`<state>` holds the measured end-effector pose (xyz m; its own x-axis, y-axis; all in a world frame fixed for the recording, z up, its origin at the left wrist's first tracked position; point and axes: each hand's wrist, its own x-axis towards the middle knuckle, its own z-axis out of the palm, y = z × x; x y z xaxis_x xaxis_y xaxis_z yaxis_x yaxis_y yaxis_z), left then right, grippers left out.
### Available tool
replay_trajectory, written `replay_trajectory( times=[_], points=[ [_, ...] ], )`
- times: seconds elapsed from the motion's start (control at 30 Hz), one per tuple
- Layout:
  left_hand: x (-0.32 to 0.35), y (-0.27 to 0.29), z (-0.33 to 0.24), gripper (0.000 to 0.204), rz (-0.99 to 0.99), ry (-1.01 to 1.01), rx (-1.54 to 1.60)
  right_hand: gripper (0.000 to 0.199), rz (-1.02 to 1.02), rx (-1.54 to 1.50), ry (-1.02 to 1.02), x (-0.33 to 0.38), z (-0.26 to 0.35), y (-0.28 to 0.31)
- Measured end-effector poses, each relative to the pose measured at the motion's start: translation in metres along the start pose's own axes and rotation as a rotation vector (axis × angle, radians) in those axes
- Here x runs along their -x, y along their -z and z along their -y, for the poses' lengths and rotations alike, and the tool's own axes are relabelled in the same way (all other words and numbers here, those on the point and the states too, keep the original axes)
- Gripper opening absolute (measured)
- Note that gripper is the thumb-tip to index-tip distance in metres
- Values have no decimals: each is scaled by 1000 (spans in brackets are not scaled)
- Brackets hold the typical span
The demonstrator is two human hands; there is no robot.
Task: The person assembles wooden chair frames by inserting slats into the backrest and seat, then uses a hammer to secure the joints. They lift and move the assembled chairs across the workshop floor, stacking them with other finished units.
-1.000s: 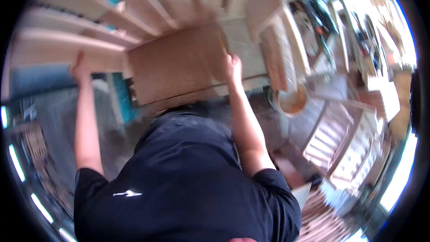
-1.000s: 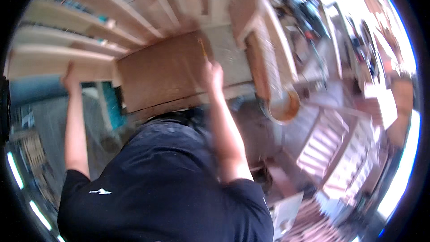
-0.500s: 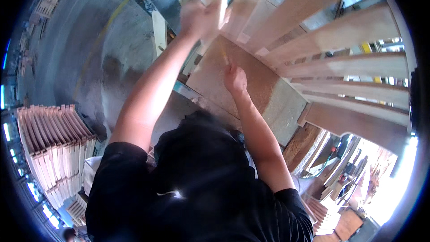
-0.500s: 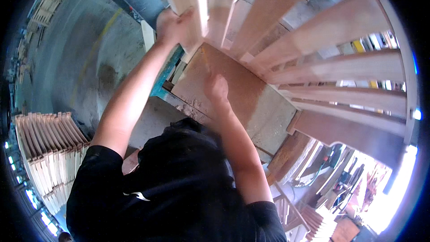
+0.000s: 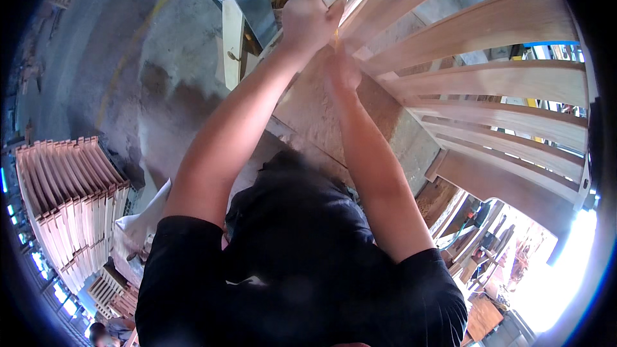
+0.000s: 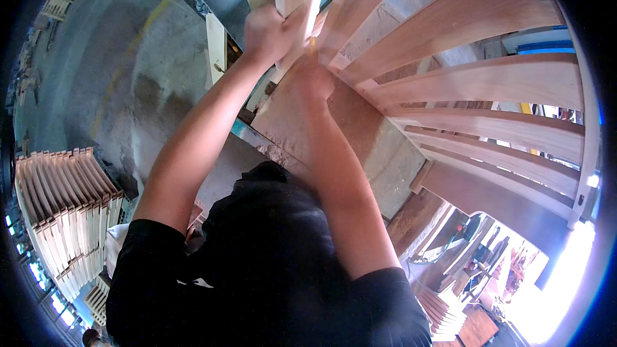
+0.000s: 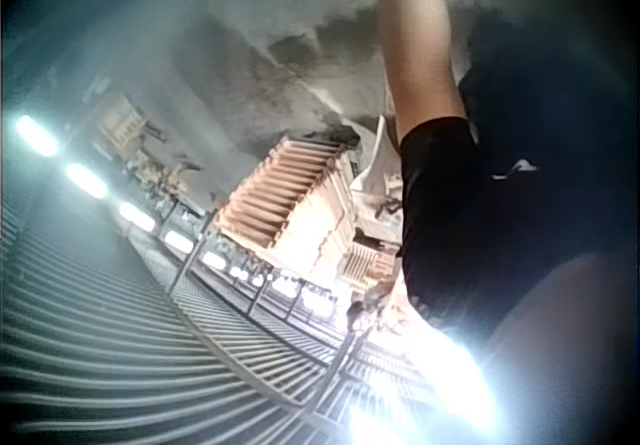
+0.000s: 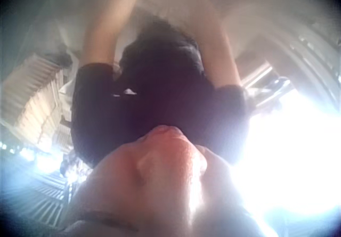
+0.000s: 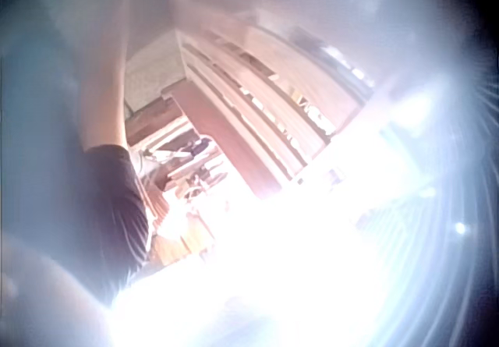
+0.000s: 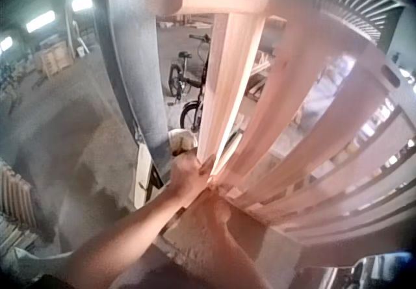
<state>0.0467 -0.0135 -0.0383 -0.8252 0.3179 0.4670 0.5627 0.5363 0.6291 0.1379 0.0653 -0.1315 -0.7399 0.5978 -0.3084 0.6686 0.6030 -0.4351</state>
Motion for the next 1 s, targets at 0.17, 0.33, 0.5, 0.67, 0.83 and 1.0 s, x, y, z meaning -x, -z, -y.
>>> replay_trajectory(
  times=[0.17, 0.33, 0.5, 0.67, 0.83, 1.0],
  points=[
    [1, -4, -3, 39, -70, -21, 86, 43, 22, 32, 66, -17, -7, -1],
    [0, 0, -5, 35, -65, -43, 93, 35, 87, 35, 181, -27, -32, 6],
    [-1, -3, 1, 35, -68, -26, 43, 34, 263, 148, 360, -31, -44, 30],
    [-3, -1, -6, 36, -40, -32, 85, 35, -9, -27, 190, -13, -39, 7],
    [0, -1, -2, 38, -45, -34, 87, 31, -3, 22, 318, -7, -44, 1],
    [-3, -5, -9, 46, 19, 1, 80, 18, 8, -720, 295, -47, -139, -88]
  ],
)
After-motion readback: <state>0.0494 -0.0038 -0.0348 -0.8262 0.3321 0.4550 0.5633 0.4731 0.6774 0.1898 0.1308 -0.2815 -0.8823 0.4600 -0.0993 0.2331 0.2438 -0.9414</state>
